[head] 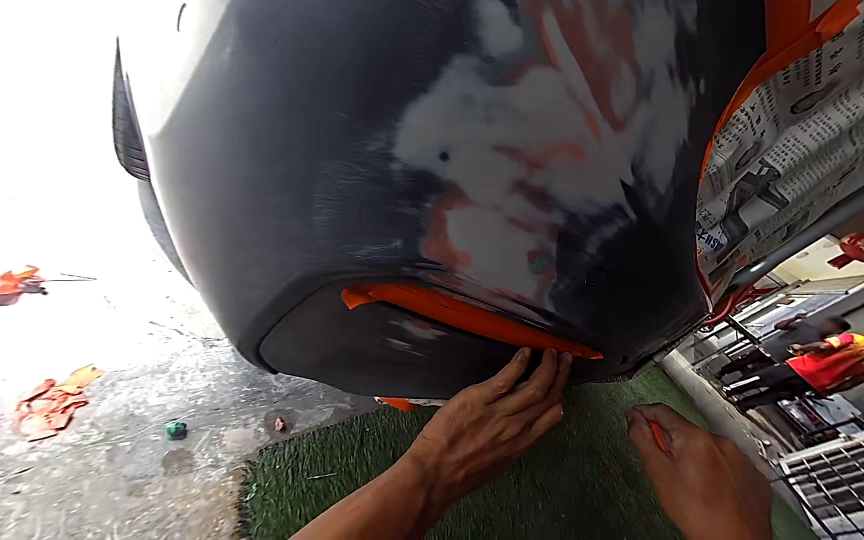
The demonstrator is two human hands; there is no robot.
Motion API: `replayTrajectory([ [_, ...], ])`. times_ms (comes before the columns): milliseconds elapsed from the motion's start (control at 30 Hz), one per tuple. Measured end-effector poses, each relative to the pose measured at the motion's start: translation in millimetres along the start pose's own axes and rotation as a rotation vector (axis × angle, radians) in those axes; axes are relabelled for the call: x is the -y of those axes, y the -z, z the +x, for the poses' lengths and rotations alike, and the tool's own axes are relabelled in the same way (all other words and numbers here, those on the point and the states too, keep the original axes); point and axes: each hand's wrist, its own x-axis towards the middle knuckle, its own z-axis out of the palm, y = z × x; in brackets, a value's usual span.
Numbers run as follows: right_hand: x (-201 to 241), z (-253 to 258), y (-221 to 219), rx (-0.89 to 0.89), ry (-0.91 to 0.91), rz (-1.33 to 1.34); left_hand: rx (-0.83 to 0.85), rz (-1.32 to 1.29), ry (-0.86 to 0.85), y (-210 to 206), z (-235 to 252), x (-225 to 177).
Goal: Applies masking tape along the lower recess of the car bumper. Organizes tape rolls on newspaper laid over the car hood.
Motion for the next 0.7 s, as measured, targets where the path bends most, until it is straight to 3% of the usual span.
replayTrajectory([
  [67,-8.4,-11.6,-12.2,0.084,-0.076,0.263,0.020,-0.054,0.001,-2.4,8.4,-9.3],
  [200,3.6,-27.1,-37.9,0.079,-0.075,0.912,0.041,-0.136,0.047,-0.3,7.6,-13.5],
  [300,16.9,-35.4,-50.4,0.092,-0.066,1.204,0.038,-0.057,0.079,-1.0,-0.1,-10.0],
  [533,47.8,-37.2,-65.7,0.006,0.014,1.393,0.005,-0.085,0.087,-6.6,5.7,-9.6],
  [700,46.6,-39.2,-66.2,0.015,0.165,1.434,-0.118,0.061,0.269,12.4,-37.1,13.8],
])
